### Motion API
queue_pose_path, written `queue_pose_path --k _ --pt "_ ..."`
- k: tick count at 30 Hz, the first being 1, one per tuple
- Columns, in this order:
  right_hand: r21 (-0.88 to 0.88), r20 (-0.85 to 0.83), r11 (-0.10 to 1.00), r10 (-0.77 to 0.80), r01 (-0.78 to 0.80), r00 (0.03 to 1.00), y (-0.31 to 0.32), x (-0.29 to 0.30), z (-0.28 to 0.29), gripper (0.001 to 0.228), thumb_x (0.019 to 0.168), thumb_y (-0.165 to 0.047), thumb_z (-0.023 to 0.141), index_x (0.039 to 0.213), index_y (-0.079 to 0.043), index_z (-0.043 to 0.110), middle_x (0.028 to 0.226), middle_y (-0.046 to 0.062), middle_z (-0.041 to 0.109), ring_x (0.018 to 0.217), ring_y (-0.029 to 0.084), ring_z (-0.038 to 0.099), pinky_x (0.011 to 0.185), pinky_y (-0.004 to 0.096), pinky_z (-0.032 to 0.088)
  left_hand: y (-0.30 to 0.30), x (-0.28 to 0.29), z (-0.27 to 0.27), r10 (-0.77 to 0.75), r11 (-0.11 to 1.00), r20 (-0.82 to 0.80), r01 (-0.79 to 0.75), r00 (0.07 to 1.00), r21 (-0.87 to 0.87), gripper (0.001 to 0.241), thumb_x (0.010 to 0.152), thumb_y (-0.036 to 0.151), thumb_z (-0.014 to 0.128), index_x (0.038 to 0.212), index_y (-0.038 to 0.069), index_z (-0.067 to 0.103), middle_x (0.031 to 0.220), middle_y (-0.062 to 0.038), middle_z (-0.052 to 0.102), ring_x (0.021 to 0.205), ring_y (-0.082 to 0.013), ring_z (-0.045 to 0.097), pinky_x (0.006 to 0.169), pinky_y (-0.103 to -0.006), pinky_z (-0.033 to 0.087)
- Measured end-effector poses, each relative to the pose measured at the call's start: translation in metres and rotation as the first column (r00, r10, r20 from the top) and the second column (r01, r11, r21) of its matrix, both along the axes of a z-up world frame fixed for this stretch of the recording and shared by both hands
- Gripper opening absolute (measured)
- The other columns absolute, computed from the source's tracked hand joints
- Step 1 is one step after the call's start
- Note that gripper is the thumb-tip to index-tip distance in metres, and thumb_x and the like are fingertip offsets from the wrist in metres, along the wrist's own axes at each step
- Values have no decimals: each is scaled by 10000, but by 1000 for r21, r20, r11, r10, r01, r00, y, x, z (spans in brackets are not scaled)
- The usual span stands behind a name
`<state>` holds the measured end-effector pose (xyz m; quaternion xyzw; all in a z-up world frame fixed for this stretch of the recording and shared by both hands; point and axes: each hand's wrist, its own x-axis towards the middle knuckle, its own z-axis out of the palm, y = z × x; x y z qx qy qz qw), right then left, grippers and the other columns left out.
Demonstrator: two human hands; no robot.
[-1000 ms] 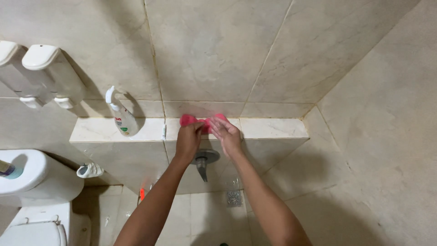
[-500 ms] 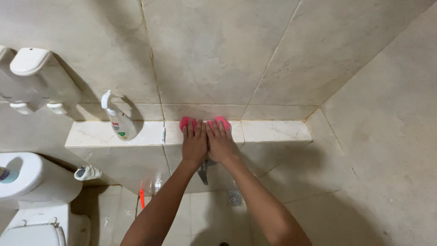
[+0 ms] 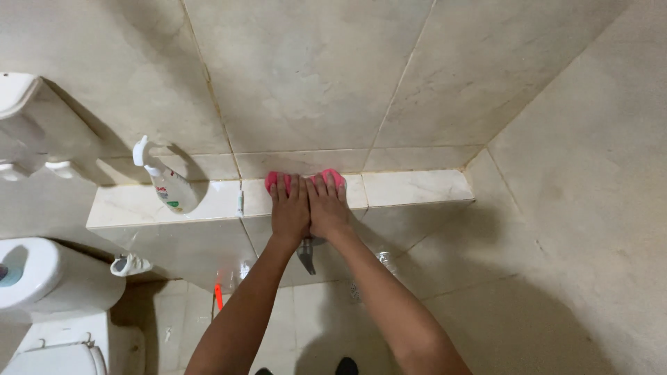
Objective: The person washes their hands at the sink, then moves into the shower area to clean the tiled ledge. They use a pink sponge to scrub the ledge and the wall tiles, followed by a green scrubbing pad to continue cleaning the same surfaces.
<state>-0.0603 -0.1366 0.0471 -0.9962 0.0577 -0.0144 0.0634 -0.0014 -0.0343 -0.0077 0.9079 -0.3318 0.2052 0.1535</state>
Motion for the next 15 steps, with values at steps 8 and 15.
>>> queue_pose_path --k 8,15 --pt "17 32 1000 14 -14 999 3 -26 -12 1006 734 -233 802 1590 -119 285 1644 189 262 1552 414 130 1233 610 120 16 -29 -5 15 1000 -18 -15 1000 11 636 930 260 579 1499 9 447 1543 -213 453 1449 -507 332 1190 -607 253" --pt "38 72 997 64 -67 995 1 -35 -14 1018 736 -247 801 1588 -82 270 1638 235 244 1539 469 111 1241 586 120 20 -38 -2 -26 999 40 27 999 -19 638 907 289 571 1465 -5 477 1529 -239 458 1445 -520 328 1172 -614 270"
